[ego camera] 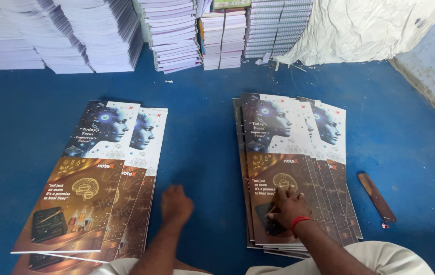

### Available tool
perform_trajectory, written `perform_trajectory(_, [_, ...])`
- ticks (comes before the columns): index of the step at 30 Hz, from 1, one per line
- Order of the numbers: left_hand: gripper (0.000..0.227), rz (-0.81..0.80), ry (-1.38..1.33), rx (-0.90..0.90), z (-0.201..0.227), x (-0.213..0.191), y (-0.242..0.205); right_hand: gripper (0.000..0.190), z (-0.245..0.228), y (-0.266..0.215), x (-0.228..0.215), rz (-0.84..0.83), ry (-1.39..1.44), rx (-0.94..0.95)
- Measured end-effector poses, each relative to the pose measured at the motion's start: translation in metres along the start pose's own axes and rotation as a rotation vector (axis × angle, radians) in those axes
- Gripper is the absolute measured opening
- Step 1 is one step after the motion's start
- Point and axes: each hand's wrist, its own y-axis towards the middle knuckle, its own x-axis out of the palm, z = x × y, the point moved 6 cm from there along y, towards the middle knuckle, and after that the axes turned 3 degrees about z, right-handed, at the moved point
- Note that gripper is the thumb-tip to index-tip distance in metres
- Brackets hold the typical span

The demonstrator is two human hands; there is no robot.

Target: The person sits on the floor and repeatedly picks up printed book covers from a pile, aligns them, and places them onto a growing stack. The person then gathers the completed stack and aligns the edges before placing it down.

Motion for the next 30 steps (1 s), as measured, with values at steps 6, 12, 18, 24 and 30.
perform_trajectory(6, [0.095, -0.266, 0.176, -0.210, -0.080, -0.021, 0.023, 0.106, -0.001, 0.006, 0.010, -0.017, 0.006, 0.013])
perform_trajectory(12, [0.104, -0.258, 0.115, -0.429, -0.127, -0.059, 0.038, 0.107, -0.004, 0.002, 0.006, -0.022, 0.013, 0.038])
perform_trajectory(18, [0.128, -0.351, 0.048, -0.706, -0.148, -0.071, 0.015, 0.104, -0.007, -0.003, -0.001, -0.011, 0.017, 0.040])
perform_trajectory(24, [0.088, -0.286, 0.166, -0.382, -0.132, -0.034, 0.040, 0.104, -0.011, -0.009, -0.004, -0.026, 0.028, 0.098])
perform_trajectory(30, [0.099, -0.145, 0.264, -0.510, -0.133, -0.038, 0.029, 0.104, -0.009, -0.012, -0.006, -0.003, 0.054, 0.070])
